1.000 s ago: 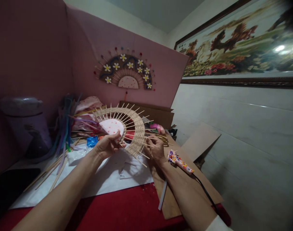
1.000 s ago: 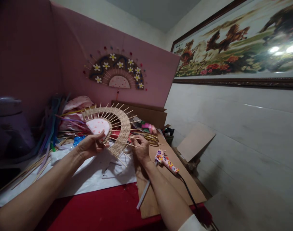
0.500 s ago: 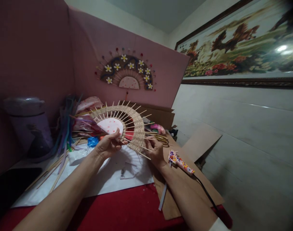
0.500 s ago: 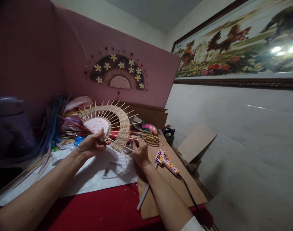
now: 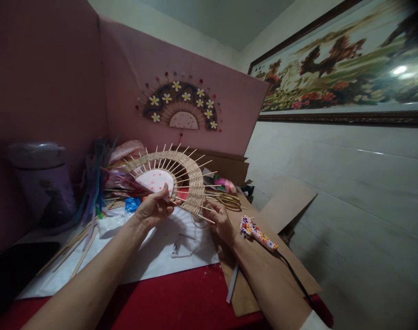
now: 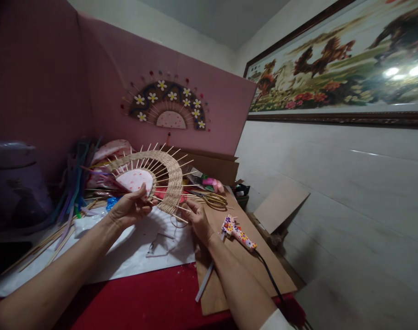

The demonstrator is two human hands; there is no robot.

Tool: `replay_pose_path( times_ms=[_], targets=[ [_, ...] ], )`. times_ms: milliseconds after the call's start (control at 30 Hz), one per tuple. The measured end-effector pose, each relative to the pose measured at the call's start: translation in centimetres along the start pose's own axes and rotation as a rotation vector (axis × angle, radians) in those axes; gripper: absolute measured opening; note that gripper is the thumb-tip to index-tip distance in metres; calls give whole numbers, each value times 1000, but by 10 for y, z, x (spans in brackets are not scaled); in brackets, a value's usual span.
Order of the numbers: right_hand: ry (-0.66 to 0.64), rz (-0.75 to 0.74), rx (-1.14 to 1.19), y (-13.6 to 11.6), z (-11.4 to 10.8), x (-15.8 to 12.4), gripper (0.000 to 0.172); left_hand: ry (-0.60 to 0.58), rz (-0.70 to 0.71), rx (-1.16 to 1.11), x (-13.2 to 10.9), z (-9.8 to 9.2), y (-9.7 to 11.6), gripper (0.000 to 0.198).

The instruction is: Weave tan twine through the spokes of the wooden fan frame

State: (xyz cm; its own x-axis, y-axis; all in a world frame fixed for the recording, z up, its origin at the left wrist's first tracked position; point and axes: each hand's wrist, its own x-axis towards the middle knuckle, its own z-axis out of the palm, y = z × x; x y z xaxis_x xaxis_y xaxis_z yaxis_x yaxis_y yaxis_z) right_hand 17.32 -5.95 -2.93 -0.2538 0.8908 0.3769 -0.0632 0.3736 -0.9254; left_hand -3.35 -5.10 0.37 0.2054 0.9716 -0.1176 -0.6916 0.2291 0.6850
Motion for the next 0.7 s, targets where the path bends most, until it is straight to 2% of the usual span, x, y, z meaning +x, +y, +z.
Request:
replay_pose_path(
  times_ms=[200, 300, 500, 700],
  targets=[
    [-116, -4, -1, -7, 3, -1, 25, -6, 17, -21, 1, 0, 0, 21],
    [-118, -39, 5, -5, 6, 0, 23, -8, 32, -12, 1, 0, 0, 18],
    [-125, -19, 60, 5, 8, 3, 26, -25, 30, 1, 2, -1, -1, 18],
    [-147, -45, -6, -5, 4, 1, 20, -14, 10, -8, 2, -1, -1, 21]
  ],
)
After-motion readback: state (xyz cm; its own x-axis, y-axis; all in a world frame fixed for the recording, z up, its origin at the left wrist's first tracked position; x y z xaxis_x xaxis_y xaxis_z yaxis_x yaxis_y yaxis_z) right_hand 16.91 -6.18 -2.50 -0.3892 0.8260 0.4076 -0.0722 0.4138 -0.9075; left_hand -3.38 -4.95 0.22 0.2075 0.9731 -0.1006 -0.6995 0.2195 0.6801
